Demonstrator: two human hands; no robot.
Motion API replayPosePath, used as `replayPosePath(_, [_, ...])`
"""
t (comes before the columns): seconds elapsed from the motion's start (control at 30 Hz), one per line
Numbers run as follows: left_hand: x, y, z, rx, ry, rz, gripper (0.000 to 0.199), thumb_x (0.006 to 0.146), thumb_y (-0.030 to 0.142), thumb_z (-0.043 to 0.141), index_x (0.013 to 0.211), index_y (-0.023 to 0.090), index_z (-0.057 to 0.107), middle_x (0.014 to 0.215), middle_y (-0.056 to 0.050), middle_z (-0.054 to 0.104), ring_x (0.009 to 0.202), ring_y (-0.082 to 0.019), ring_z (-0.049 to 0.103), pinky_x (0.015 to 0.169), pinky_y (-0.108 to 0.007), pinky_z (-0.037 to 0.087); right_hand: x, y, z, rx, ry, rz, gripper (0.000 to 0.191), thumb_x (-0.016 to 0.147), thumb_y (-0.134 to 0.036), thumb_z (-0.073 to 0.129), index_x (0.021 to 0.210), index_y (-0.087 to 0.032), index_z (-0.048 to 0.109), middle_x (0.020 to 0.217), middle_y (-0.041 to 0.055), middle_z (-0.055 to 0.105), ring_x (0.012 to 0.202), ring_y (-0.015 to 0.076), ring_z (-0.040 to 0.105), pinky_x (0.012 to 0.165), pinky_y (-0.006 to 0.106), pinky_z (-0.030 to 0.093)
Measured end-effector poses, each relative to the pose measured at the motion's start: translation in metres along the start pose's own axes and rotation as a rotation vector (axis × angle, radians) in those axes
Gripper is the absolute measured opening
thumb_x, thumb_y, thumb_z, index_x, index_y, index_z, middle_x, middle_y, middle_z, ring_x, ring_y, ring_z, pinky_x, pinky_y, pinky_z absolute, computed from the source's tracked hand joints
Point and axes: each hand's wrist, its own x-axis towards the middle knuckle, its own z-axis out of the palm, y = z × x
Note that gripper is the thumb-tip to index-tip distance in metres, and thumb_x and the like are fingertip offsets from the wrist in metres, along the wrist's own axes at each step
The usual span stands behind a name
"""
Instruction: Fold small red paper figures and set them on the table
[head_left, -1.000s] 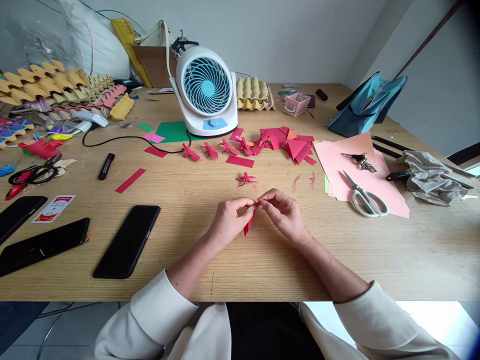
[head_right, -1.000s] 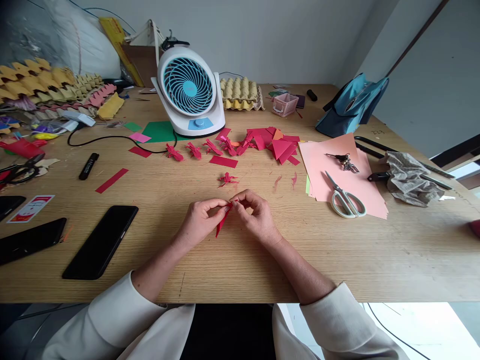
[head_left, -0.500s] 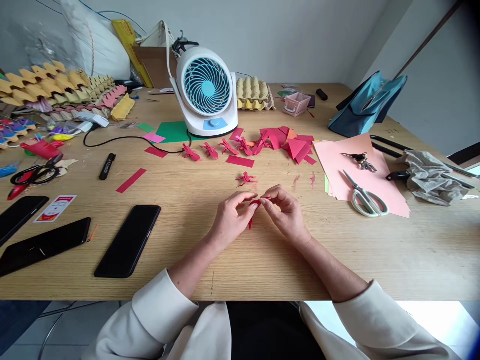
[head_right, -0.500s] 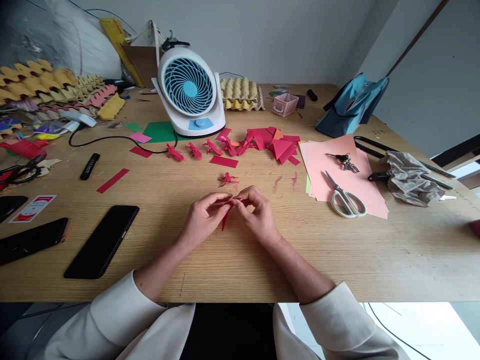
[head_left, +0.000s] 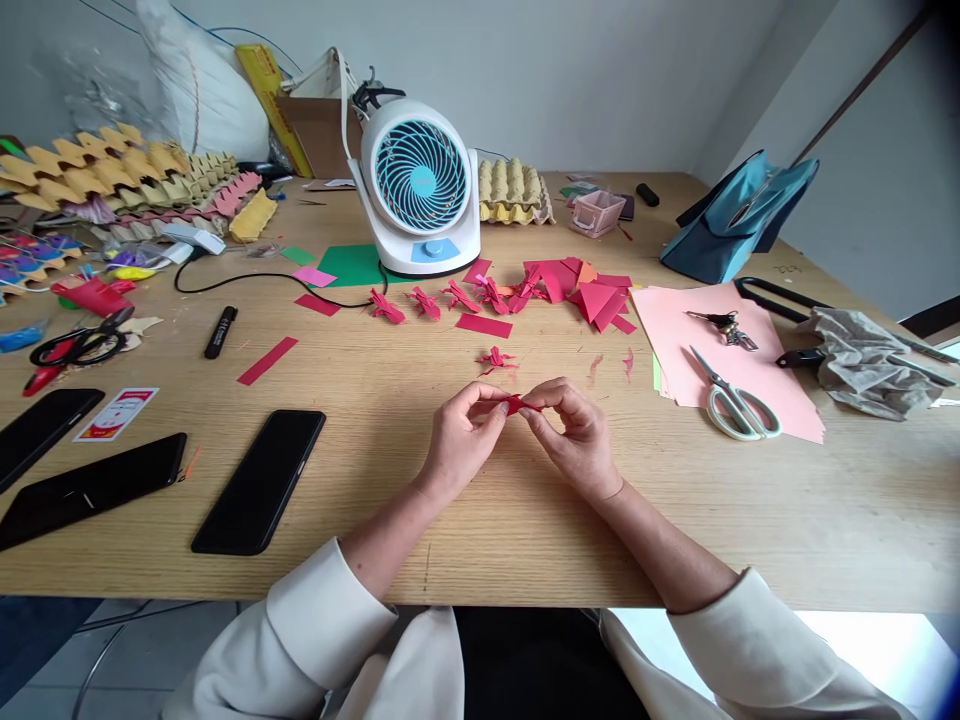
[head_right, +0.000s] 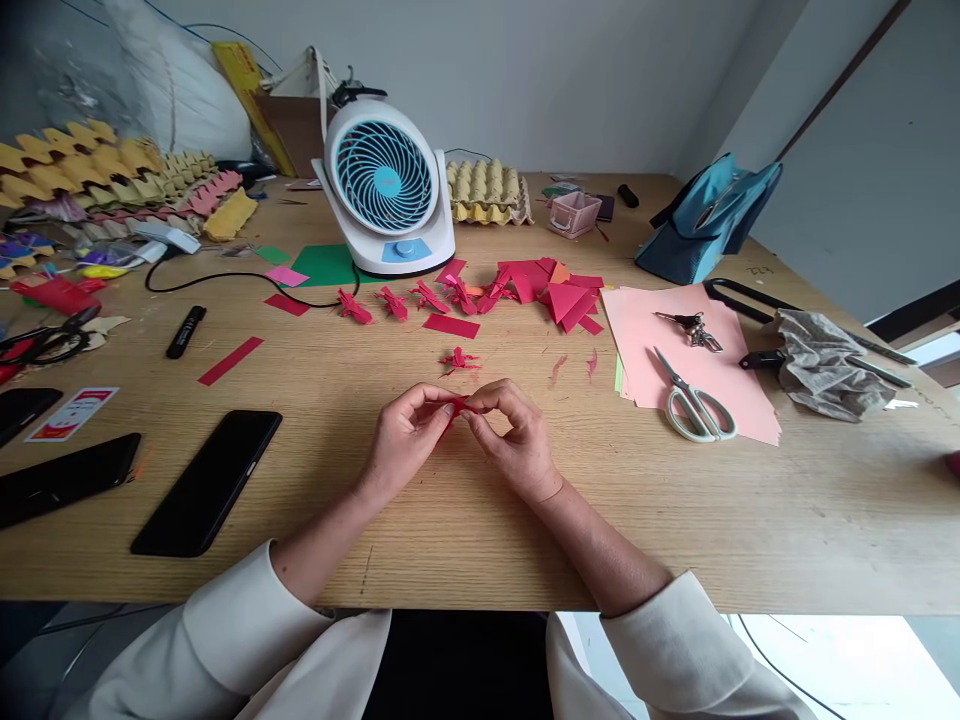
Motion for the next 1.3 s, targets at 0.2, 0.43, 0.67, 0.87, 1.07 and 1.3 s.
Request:
replayPosePath(0.2, [-0.0021,-0.0009,0.0028,-0.047,0.039,-0.046,0.011,0.086,0.027,0.065,0.086,0.016,0.069,0.089,-0.004,0.074,0.08,-0.015,0.069,0.075,-0.025,0.054,-0.0006,-0.0037,0.0011,-0.135,-0.007,-0.135,0.008,0.09,-0.016,0.062,0.09,-0.024,0.062,0.086,0.0047,0.067,0.084,0.0199,0.064,0.075,0.038,0.054])
replayPosePath(0.43, [-0.0007,0.0035,0.0046,-0.14,0.007,-0.089,0.013,0.086,0.028,0.066,0.089,0.016,0.07,0.088,-0.004,0.073,0.081,-0.014,0.068,0.074,-0.024,0.054,-0.0035,-0.0024,0.0012,-0.163,-0.021,-0.188,0.012,0.089,-0.013,0.06,0.088,-0.024,0.061,0.088,0.0047,0.067,0.085,0.0196,0.065,0.074,0.037,0.054])
replayPosePath(0.67, [0.0027,0.0018,0.001,-0.202,-0.082,-0.156,0.021,0.083,0.034,0.071,0.092,0.015,0.073,0.09,-0.005,0.076,0.081,-0.016,0.07,0.077,-0.027,0.056,-0.0009,-0.0031,-0.0002,-0.15,0.049,-0.144,0.009,0.09,-0.017,0.063,0.086,-0.024,0.06,0.085,0.0045,0.066,0.081,0.0198,0.065,0.074,0.038,0.054])
replayPosePath(0.87, [0.0007,0.0052,0.0022,-0.201,-0.101,-0.225,0.023,0.081,0.036,0.072,0.088,0.014,0.071,0.081,-0.004,0.072,0.068,-0.012,0.065,0.061,-0.022,0.053,-0.0002,-0.0027,-0.0009,-0.134,0.051,-0.183,0.011,0.09,-0.013,0.062,0.088,-0.024,0.061,0.085,0.0046,0.065,0.082,0.0192,0.064,0.073,0.037,0.054])
replayPosePath(1.07, [-0.0006,0.006,0.0042,-0.284,-0.11,-0.319,0.027,0.076,0.038,0.076,0.09,0.015,0.07,0.089,-0.004,0.07,0.072,-0.013,0.066,0.062,-0.024,0.059,-0.0021,-0.0026,-0.0014,-0.165,-0.005,-0.224,0.014,0.09,-0.011,0.059,0.091,-0.025,0.062,0.089,0.0058,0.065,0.086,0.0202,0.065,0.075,0.039,0.055])
replayPosePath(1.3, [-0.0002,0.0044,0.0035,-0.325,-0.057,-0.328,0.03,0.076,0.042,0.077,0.086,0.014,0.068,0.083,-0.003,0.068,0.072,-0.013,0.065,0.059,-0.024,0.059,-0.0033,-0.0026,0.0006,-0.187,-0.057,-0.276,0.019,0.09,-0.007,0.059,0.099,-0.024,0.062,0.092,0.0068,0.064,0.088,0.0195,0.064,0.076,0.037,0.056])
